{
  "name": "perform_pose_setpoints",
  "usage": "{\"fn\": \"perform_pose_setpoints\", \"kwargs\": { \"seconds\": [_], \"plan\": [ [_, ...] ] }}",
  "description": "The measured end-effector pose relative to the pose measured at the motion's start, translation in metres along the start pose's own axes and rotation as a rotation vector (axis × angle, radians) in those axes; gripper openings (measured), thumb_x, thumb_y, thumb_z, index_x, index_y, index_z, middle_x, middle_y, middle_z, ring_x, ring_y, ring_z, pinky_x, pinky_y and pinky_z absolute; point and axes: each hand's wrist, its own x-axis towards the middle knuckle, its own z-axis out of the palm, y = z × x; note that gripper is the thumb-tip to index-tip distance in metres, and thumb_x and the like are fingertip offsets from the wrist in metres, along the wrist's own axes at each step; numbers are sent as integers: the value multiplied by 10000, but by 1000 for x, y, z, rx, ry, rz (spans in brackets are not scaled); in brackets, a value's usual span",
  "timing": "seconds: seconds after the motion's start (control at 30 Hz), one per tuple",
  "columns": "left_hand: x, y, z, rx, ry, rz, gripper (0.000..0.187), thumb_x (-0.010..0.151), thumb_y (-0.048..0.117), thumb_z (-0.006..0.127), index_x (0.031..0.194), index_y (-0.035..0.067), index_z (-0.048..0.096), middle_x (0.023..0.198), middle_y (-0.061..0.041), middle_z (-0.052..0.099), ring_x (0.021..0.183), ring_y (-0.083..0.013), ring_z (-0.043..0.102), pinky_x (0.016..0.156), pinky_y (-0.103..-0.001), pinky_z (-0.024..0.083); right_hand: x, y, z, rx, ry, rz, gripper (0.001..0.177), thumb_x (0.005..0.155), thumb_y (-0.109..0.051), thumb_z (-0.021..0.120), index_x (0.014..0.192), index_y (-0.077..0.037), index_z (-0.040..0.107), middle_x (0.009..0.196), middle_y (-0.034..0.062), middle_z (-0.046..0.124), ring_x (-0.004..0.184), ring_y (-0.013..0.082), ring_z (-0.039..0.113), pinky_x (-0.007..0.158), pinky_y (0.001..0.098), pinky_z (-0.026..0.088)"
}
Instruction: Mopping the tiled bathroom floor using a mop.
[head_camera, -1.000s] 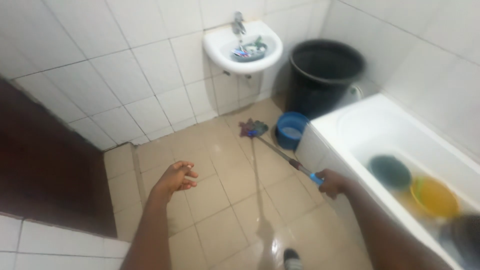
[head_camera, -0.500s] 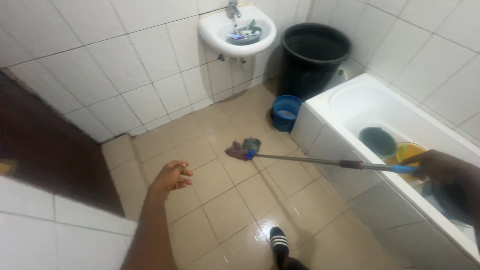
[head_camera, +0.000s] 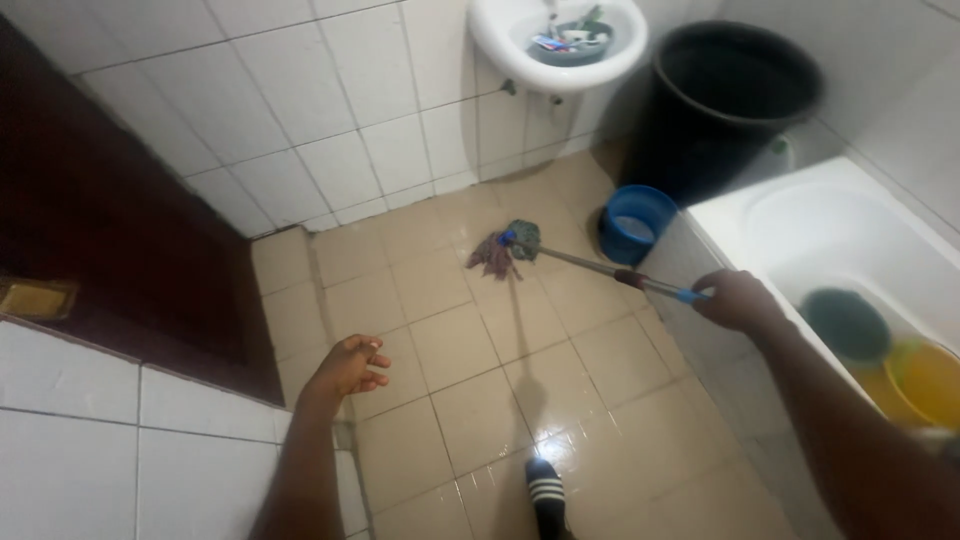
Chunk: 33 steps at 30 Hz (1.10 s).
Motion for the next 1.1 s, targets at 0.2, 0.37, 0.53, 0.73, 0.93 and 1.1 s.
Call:
{"fn": "perform_pose_setpoints", "kwargs": {
  "seconds": [0.2, 0.37, 0.53, 0.73, 0.93, 1.1],
  "plan": [
    [8, -2, -43, -70, 56, 1, 382, 1005, 250, 470, 1331, 91, 590, 1096, -121, 743, 797, -215, 737, 749, -319, 595, 94, -90, 0, -41, 88, -151, 404, 878, -317, 726, 1229, -120, 760, 1202, 180, 741, 1130, 343, 704, 996, 447, 560],
    [-26, 34, -49, -105, 141, -44, 388, 1002, 216, 466, 1347, 82, 580, 1103, -134, 739, 821, -228, 737, 758, -330, 580, 181, -118, 29, -95, 154, -329, 336, 877, -296, 668, 1134, -106, 768, 1152, 175, 741, 1102, 365, 697, 966, 471, 553],
    [-65, 54, -45, -75, 223, -99, 391, 999, 176, 454, 1357, 81, 580, 1099, -133, 748, 809, -220, 729, 768, -328, 588, 222, -143, 63, -171, 196, -408, 330, 949, -363, 624, 1095, -113, 783, 1113, 167, 760, 1097, 355, 706, 970, 481, 555],
    [-58, 22, -52, -17, 202, -66, 374, 1021, 219, 464, 1336, 71, 600, 1078, -124, 744, 786, -196, 715, 760, -333, 569, 151, -168, 89, -115, 44, -435, 386, 779, -188, 741, 1143, -64, 709, 1104, 169, 730, 1054, 340, 704, 913, 478, 567],
    [-29, 14, -22, -18, 104, -3, 364, 1010, 207, 475, 1334, 93, 596, 1066, -119, 734, 763, -203, 723, 739, -309, 600, 61, -124, 60, 154, -212, -216, 395, 818, -55, 628, 1206, 11, 597, 968, 247, 739, 734, 368, 770, 605, 455, 605],
    [-10, 15, 5, 54, -46, 136, 356, 1019, 271, 504, 1294, 72, 609, 1023, -122, 750, 706, -210, 705, 642, -318, 562, -26, -57, 22, 167, -346, -163, 564, 835, -7, 565, 1390, -95, 616, 891, 206, 740, 651, 284, 711, 542, 376, 557]
  ]
}}
